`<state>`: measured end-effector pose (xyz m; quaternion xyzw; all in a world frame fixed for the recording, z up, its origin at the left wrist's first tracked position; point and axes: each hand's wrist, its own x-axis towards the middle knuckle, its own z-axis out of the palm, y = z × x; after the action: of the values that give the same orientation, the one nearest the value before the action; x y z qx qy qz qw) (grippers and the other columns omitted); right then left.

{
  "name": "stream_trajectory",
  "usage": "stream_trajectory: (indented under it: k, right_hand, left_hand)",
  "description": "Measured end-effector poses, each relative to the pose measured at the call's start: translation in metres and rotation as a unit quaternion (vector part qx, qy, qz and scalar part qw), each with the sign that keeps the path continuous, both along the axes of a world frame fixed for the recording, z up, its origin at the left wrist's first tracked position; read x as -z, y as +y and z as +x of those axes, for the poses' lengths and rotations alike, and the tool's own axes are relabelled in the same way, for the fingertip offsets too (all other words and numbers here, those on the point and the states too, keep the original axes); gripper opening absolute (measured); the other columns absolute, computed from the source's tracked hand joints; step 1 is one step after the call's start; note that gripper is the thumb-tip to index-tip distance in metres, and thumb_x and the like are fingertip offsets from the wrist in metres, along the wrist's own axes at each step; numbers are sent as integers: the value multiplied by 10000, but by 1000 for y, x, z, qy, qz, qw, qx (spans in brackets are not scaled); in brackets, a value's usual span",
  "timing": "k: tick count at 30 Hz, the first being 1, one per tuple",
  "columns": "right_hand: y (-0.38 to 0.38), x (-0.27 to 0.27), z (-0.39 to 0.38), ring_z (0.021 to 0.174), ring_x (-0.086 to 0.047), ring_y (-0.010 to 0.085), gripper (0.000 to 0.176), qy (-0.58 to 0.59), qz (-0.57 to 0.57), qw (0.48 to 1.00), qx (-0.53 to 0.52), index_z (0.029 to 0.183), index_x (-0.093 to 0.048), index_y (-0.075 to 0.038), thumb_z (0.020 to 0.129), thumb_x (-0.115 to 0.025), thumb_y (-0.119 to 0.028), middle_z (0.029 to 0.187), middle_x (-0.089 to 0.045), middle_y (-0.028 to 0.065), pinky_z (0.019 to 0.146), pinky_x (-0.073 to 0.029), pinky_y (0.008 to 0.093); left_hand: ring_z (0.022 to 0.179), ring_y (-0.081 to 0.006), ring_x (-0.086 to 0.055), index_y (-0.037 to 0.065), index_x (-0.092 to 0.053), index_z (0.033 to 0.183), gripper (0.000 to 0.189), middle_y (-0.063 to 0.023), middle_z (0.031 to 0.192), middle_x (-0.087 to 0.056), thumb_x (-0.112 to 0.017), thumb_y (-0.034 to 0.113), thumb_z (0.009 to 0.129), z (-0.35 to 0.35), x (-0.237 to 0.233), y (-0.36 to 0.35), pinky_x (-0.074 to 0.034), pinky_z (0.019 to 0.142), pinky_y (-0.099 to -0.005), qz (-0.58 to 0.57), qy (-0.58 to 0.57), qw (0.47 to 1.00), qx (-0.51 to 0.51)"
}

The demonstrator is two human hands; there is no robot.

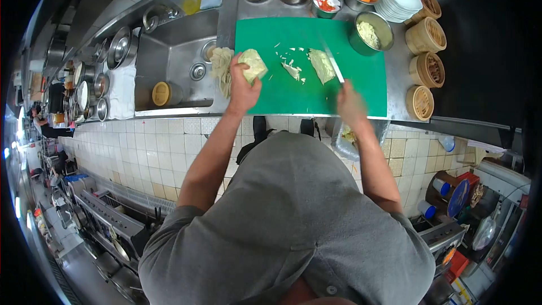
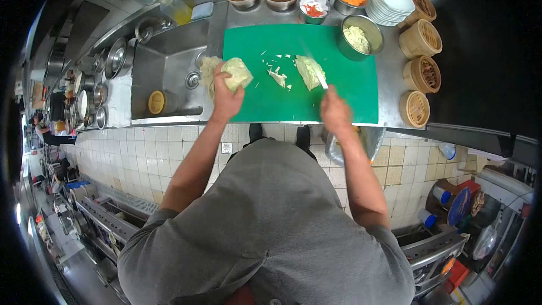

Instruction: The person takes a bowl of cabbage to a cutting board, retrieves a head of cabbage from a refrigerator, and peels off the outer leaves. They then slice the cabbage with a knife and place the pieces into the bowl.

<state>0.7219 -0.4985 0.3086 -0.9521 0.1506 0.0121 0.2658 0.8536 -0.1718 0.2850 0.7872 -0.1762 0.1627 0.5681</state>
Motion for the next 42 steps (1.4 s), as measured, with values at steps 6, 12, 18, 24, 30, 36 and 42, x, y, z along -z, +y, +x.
stream_trajectory:
  k: [6, 12, 18, 24, 30, 36, 42]
  right_hand:
    - [-71, 20, -3, 1002, -711, 454, 442, 18, -163, 985, 51, 1469, -547, -114, 1041, -566, -221, 1128, -701, 252, 825, -560, 571]
    - [7, 11, 26, 1125, -650, 464, 380, -210, 25, 976, -60, 1309, -652, -45, 929, -634, -42, 1231, -657, 255, 975, -544, 519]
    - [102, 50, 93, 1113, -657, 459, 288, -169, 92, 979, -73, 1257, -640, -13, 971, -628, -37, 1197, -663, 251, 954, -545, 510]
    - [61, 69, 34, 999, -650, 481, 190, -218, 99, 966, -101, 1163, -655, -13, 985, -622, -66, 1083, -672, 248, 865, -536, 551]
    - [-45, 81, -139, 983, -655, 487, 200, -96, -29, 994, 50, 1128, -663, 16, 951, -670, -78, 1033, -677, 281, 863, -526, 562]
    - [-72, 70, -154, 1127, -624, 475, 304, -75, -153, 970, 171, 1201, -668, 16, 920, -713, -93, 1168, -678, 267, 974, -506, 543]
    - [-66, 24, -25, 1219, -613, 417, 483, -168, -162, 966, 115, 1396, -603, -61, 928, -715, -95, 1312, -660, 200, 1022, -492, 505]
  left_hand:
    - [1506, -375, -414, 147, -675, 1134, 281, -110, 1605, -485, -680, 105, 856, 7, 1, 1, -317, 1251, -576, 488, -223, 820, 198]
    - [1545, -350, -379, 195, -688, 1233, 395, -91, 1617, -483, -654, 96, 852, -38, -22, -17, -199, 1278, -651, 458, -135, 839, 261]
    - [1476, -439, -428, 59, -624, 1197, 356, -213, 1525, -523, -696, 119, 853, -26, 29, -10, -320, 1243, -559, 225, -79, 953, 186]
    - [1230, -452, -542, 34, -591, 1212, 385, -237, 1294, -584, -655, 73, 834, 1, 22, -4, -437, 1080, -541, 256, -106, 953, 123]
    - [1176, -392, -547, 66, -643, 1199, 407, -161, 1232, -585, -667, 138, 800, 14, 25, -18, -453, 1030, -526, 242, -118, 957, 108]
    - [1161, -371, -554, 78, -690, 1136, 347, -134, 1235, -596, -656, 152, 799, 12, 34, -21, -460, 1011, -502, 249, -116, 957, 96]
    - [1139, -345, -573, 92, -687, 1103, 320, -100, 1183, -628, -647, 153, 792, 19, 21, -21, -459, 983, -500, 263, -81, 956, 107]
